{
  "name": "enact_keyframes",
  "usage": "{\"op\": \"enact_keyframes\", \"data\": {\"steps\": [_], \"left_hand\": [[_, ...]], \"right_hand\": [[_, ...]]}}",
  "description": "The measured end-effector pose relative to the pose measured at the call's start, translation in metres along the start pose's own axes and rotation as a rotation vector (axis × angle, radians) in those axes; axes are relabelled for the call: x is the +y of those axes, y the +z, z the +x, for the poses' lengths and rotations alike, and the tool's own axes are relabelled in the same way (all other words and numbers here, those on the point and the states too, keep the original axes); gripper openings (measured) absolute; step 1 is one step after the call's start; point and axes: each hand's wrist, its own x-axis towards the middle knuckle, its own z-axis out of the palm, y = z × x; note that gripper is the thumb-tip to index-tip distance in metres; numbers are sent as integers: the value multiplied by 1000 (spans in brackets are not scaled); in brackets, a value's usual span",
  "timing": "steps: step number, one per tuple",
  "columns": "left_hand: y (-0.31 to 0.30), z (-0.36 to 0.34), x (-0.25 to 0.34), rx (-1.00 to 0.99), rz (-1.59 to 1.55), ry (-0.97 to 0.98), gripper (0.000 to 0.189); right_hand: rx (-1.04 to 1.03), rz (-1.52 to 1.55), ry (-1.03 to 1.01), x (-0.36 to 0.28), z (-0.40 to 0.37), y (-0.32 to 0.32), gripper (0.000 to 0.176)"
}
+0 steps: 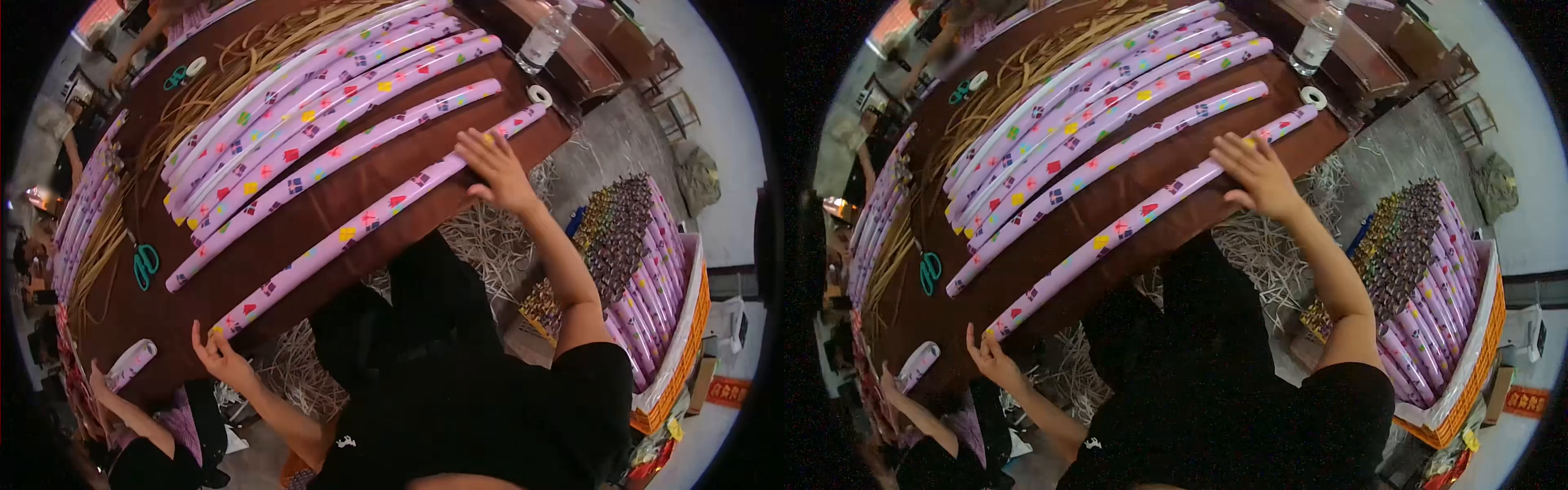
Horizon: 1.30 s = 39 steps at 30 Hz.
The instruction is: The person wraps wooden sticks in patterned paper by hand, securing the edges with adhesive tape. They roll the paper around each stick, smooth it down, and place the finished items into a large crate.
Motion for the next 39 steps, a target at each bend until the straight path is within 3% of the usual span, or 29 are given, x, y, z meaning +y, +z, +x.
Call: {"op": "enact_keyframes", "data": {"steps": [2, 5, 8, 11, 13, 15, 17, 18, 20, 21, 22, 23, 24, 25, 26, 27, 28, 30, 33, 35, 37, 39], "left_hand": [[-1, 0, 6, -10, 0, -4, 44], [0, 2, 8, -5, 1, -4, 44], [0, 8, 6, 23, 8, 1, 43], [-6, 20, 2, 65, -6, 10, 43], [-8, 20, 1, 121, -77, 8, 42], [-21, 22, 6, 193, -257, 12, 42], [-29, 24, 23, 247, -582, 69, 38], [-37, 28, 23, 204, -786, 151, 41], [-50, 30, 34, 144, -930, 333, 47], [-44, 26, 57, 286, -953, 274, 49], [-37, 26, 73, 279, -1083, 334, 49], [-38, 24, 75, 146, -1291, 242, 51], [-24, 19, 97, -120, -1620, 161, 57], [-9, 12, 118, -252, -1682, 47, 67], [4, 13, 113, -462, -1568, 100, 71], [19, 9, 116, -423, -1523, 74, 58], [27, 9, 116, -522, -1546, 79, 47], [43, 4, 122, -671, -1517, 61, 31], [65, -21, 138, -799, -1433, 67, 28], [69, -31, 146, -888, -1355, 85, 27], [75, -40, 151, -955, -1305, 120, 27], [77, -48, 159, -1002, -1293, 144, 27]], "right_hand": [[79, -29, 178, 53, -24, -9, 62], [154, -49, 286, 98, -36, -11, 58], [59, -127, 373, 112, -27, -11, 56], [68, -172, 252, 97, -15, -18, 67], [35, -134, 190, 91, -13, -23, 65], [56, -158, 33, 91, -11, -29, 57], [-55, -262, -31, 96, -31, -26, 53], [-18, -238, -133, 99, -43, -25, 53], [87, -282, -139, 98, -75, -13, 55], [126, -206, -98, 93, -91, -8, 55], [210, -116, -123, 86, -106, 2, 57], [252, -111, -139, 72, -114, 8, 58], [157, -11, -82, 71, -138, 20, 59], [201, -40, -149, 57, -144, 31, 57], [91, 105, -86, 40, -154, 41, 56], [54, 57, -32, 33, -178, 61, 56], [82, 15, -126, 27, -201, 83, 55], [-160, 197, 35, -3, -220, 105, 45], [-443, 245, 291, -29, -257, 144, 37], [-449, 276, 262, -44, -256, 146, 37], [-398, 344, 379, -54, -259, 158, 38], [-271, 259, 312, -54, -267, 171, 42]]}}
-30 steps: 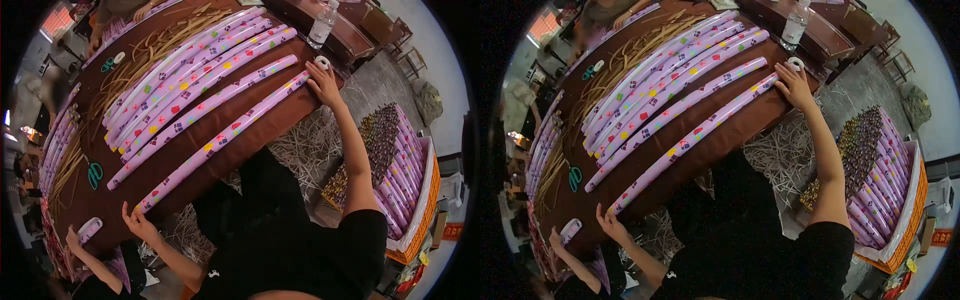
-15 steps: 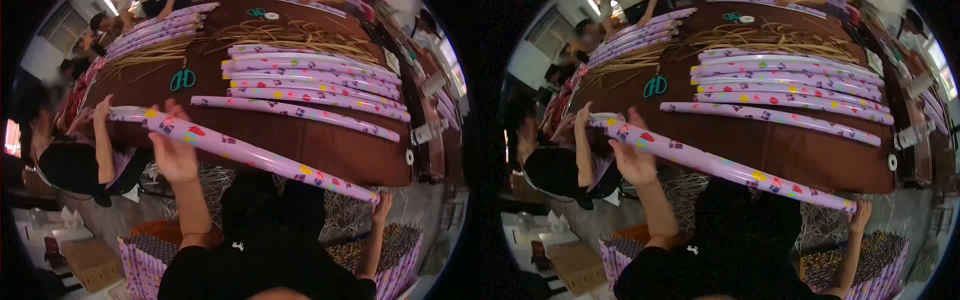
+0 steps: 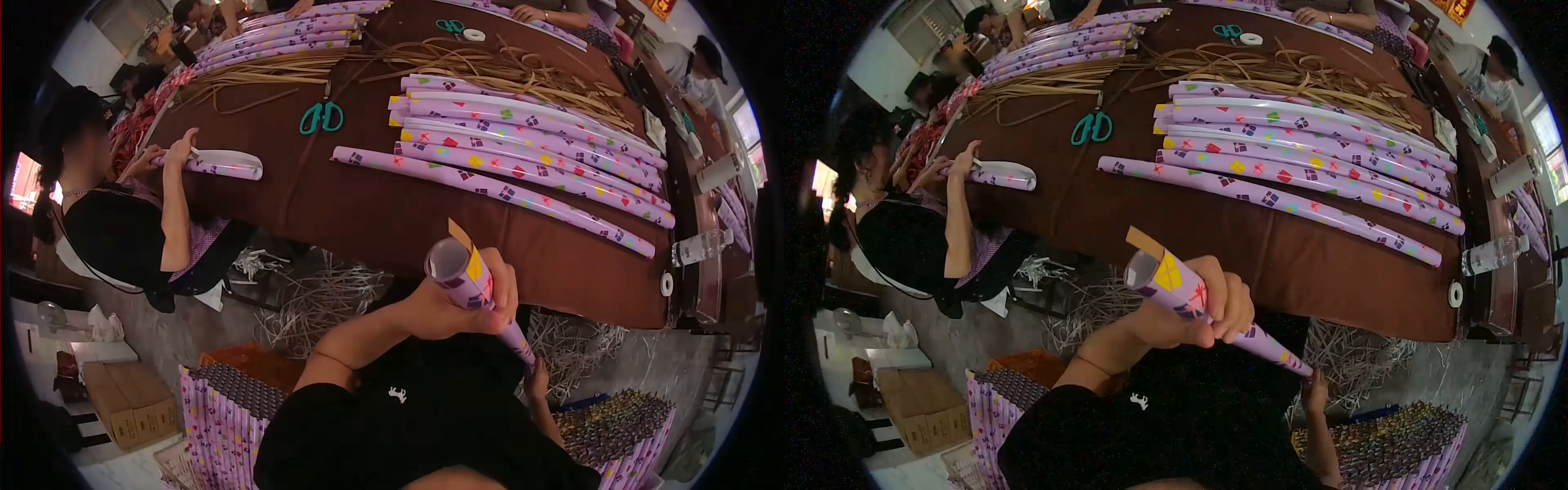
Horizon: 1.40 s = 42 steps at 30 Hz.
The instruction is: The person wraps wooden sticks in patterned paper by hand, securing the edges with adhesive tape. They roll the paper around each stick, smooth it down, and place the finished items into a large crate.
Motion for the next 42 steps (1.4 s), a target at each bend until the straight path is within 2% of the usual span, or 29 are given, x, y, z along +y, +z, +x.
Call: {"op": "enact_keyframes", "data": {"steps": [2, 5, 6, 7, 9, 10, 11, 12, 14, 17, 18, 19, 21, 23, 24, 25, 27, 28, 30, 31, 34, 35, 36, 38, 40, 41, 42], "left_hand": [[5, 1, -3, -65, 20, -14, 27], [12, 6, -1, -115, 10, -26, 27], [9, 8, -1, -72, 24, 1, 28], [6, 13, 1, -34, 34, 23, 28], [-9, 29, 18, 211, -33, 63, 28], [-20, 42, 29, 345, 41, 86, 29], [-36, 54, 40, 499, -33, 109, 27], [-57, 63, 53, 582, -59, 123, 26], [-95, 74, 77, 633, -204, 81, 26], [-137, 85, 90, 575, -239, -4, 30], [-138, 89, 92, 565, -238, -22, 30], [-139, 92, 93, 515, -271, -77, 33], [-139, 100, 89, 458, -306, -143, 37], [-136, 109, 83, 466, -298, -156, 48], [-133, 113, 79, 397, -282, -129, 52], [-128, 117, 73, 386, -288, -137, 52], [-114, 126, 56, 255, -285, -152, 51], [-112, 127, 41, 111, -244, -175, 52], [-98, 132, 3, -196, -343, -249, 59], [-85, 130, -12, -169, -198, -317, 60], [-38, 112, -59, -67, 364, -464, 60], [-32, 108, -69, -204, 491, -509, 56], [-32, 106, -77, -338, 615, -531, 51], [-44, 104, -89, -417, 591, -725, 41], [-60, 99, -100, -344, 552, -806, 36], [-64, 97, -101, -396, 541, -821, 36], [-66, 96, -103, -330, 573, -818, 36]], "right_hand": [[-94, 158, 154, -6, 6, -2, 44], [-145, 157, 236, -9, 8, -4, 42], [-136, 160, 252, -10, 8, -7, 42], [-126, 113, 165, -11, 8, -13, 42], [-61, 114, 51, -16, 5, -25, 41], [-57, 138, 27, -31, 9, -45, 42], [-55, 162, 4, -49, 14, -67, 43], [-38, 245, 25, -56, 16, -79, 45], [57, 224, -46, -72, 22, -105, 46], [169, 214, -53, -92, 27, -134, 54], [166, 175, -123, -90, 26, -135, 57], [174, 179, -106, -93, 22, -133, 57], [66, 231, -19, -101, 16, -128, 53], [-29, 535, 65, -112, 9, -129, 48], [-65, 724, 93, -118, 3, -129, 48], [-98, 845, 200, -130, -2, -131, 48], [-37, 798, 54, -133, -7, -118, 46], [-65, 949, 142, -156, 2, -139, 43], [-2, 957, 191, -170, 6, -142, 44], [10, 926, 184, -177, 15, -154, 44], [238, 1026, 183, -191, 31, -155, 42], [336, 1042, 170, -197, 35, -157, 42], [406, 1142, 248, -204, 39, -157, 42], [536, 1348, 396, -214, 47, -167, 41], [712, 1493, 499, -216, 57, -176, 38], [822, 1532, 523, -214, 62, -178, 38], [928, 1516, 587, -208, 68, -177, 34]]}}
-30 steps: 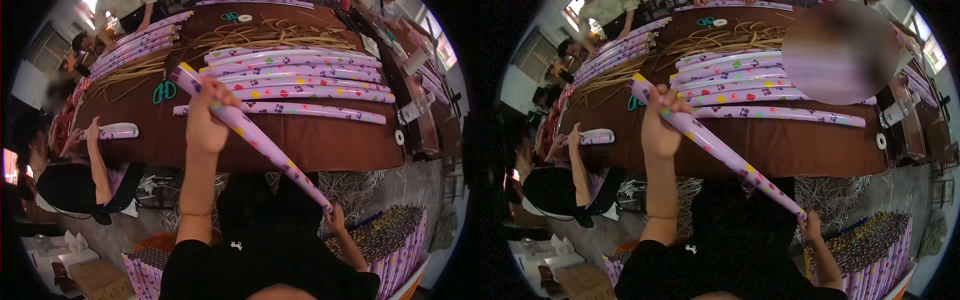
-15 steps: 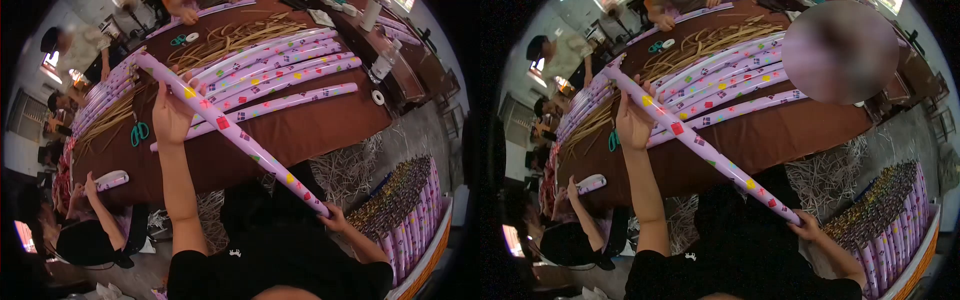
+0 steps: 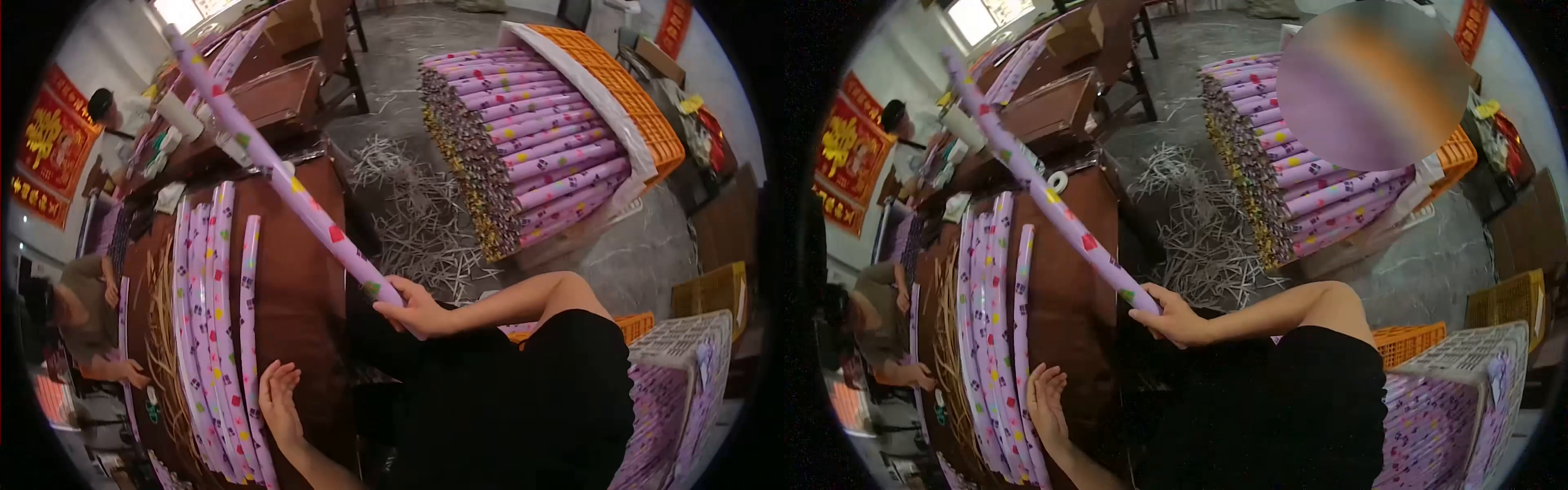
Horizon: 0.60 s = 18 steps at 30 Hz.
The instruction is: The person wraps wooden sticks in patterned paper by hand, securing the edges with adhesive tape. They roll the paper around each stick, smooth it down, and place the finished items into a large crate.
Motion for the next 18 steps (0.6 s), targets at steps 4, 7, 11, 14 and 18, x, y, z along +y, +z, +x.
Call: {"op": "enact_keyframes", "data": {"steps": [4, 7, 11, 14, 18], "left_hand": [[1, -2, -4, 157, 71, -34, 35], [2, -5, -5, 199, 148, -32, 34], [7, -6, -6, 238, 229, -22, 34], [11, -7, -6, 263, 297, -12, 33], [21, -12, -6, 304, 412, 0, 32]], "right_hand": [[310, 97, -142, -3, 26, -8, 23], [541, 225, -176, -19, 48, -13, 22], [705, 455, -347, -28, 98, -25, 24], [721, 582, -425, -35, 140, -32, 25], [827, 719, -542, -67, 211, -57, 27]]}}
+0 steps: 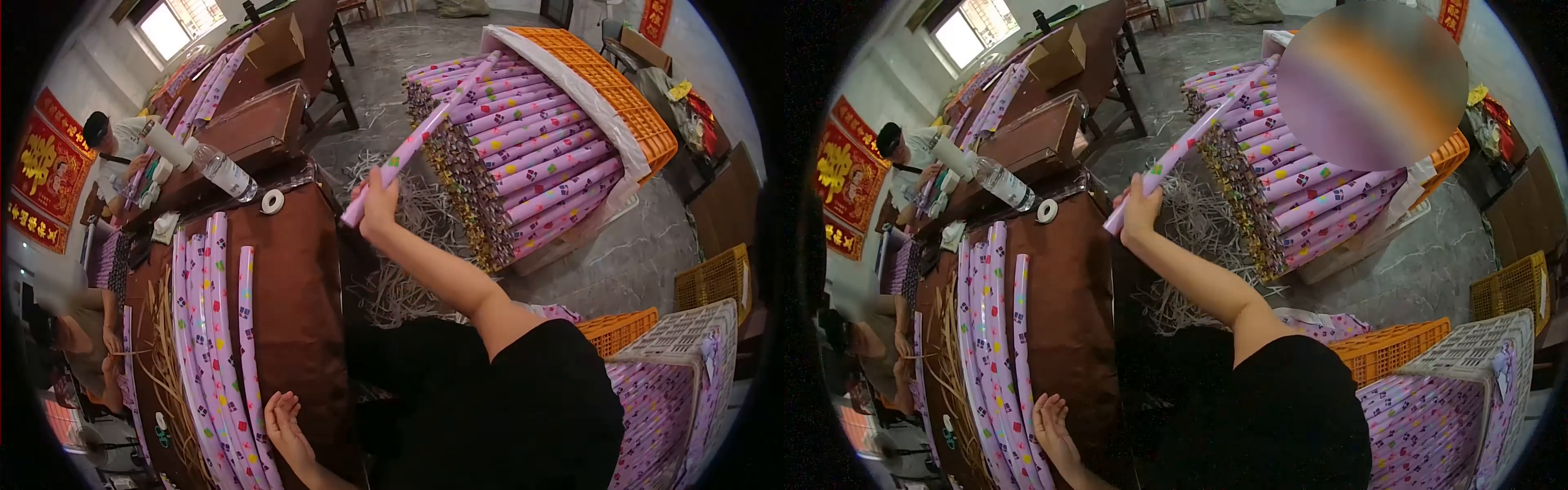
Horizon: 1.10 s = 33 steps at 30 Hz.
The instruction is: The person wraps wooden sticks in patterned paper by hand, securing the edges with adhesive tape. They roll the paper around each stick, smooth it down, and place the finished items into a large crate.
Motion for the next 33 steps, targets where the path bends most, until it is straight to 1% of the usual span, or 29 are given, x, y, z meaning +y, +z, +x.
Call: {"op": "enact_keyframes", "data": {"steps": [3, 5, 6, 7, 8, 9, 10, 12, 14, 15, 16, 18, 19, 20, 21, 24, 26, 28, 29, 30, 31, 32, 33], "left_hand": [[9, -11, 5, 28, 130, 50, 31], [18, -21, 7, 57, 240, 95, 31], [24, -25, 6, 75, 243, 86, 31], [33, -32, 7, 156, 421, 101, 29], [42, -38, 7, 241, 598, 101, 28], [49, -41, 5, 300, 725, 105, 28], [51, -42, 2, 316, 762, 109, 28], [52, -42, -5, 317, 791, 122, 27], [50, -42, -10, 314, 792, 125, 27], [50, -42, -10, 313, 800, 121, 27], [51, -41, -12, 311, 800, 119, 26], [51, -40, -13, 314, 809, 109, 26], [52, -40, -14, 314, 813, 107, 26], [51, -40, -15, 311, 813, 101, 25], [50, -42, -16, 308, 815, 96, 25], [48, -43, -19, 297, 815, 87, 25], [45, -43, -22, 287, 815, 83, 24], [41, -44, -25, 281, 780, 80, 24], [41, -44, -26, 280, 745, 80, 24], [42, -42, -25, 292, 699, 82, 21], [43, -42, -24, 304, 652, 84, 21], [45, -42, -24, 318, 617, 89, 20], [45, -42, -23, 332, 585, 98, 19]], "right_hand": [[122, 114, -75, 9, 81, 38, 31], [235, -7, -164, 2, 134, 59, 40], [240, 12, -173, 1, 169, 64, 57], [247, 30, -180, 7, 220, 60, 76], [262, -81, -274, 9, 274, 58, 88], [174, -131, -273, -1, 287, 54, 99], [86, -181, -276, -12, 299, 51, 110], [-4, -450, -356, -42, 318, 37, 116], [129, -882, -643, -50, 367, 15, 104], [166, -1027, -758, -60, 374, 12, 97], [124, -1022, -717, -74, 372, 13, 83], [148, -1037, -623, -90, 400, 15, 87], [278, -1095, -687, -92, 413, 20, 89], [273, -1100, -686, -98, 424, 22, 89], [271, -1385, -654, -105, 438, 21, 90], [100, -1915, -497, -127, 447, 18, 89], [189, -1907, -483, -118, 444, 8, 82], [287, -2035, -500, -112, 430, 9, 77], [447, -2125, -615, -105, 426, 7, 77], [360, -2187, -728, -111, 395, 12, 60], [329, -2331, -778, -110, 402, 8, 57], [238, -2440, -775, -111, 406, 4, 59], [190, -2481, -793, -107, 409, 3, 57]]}}
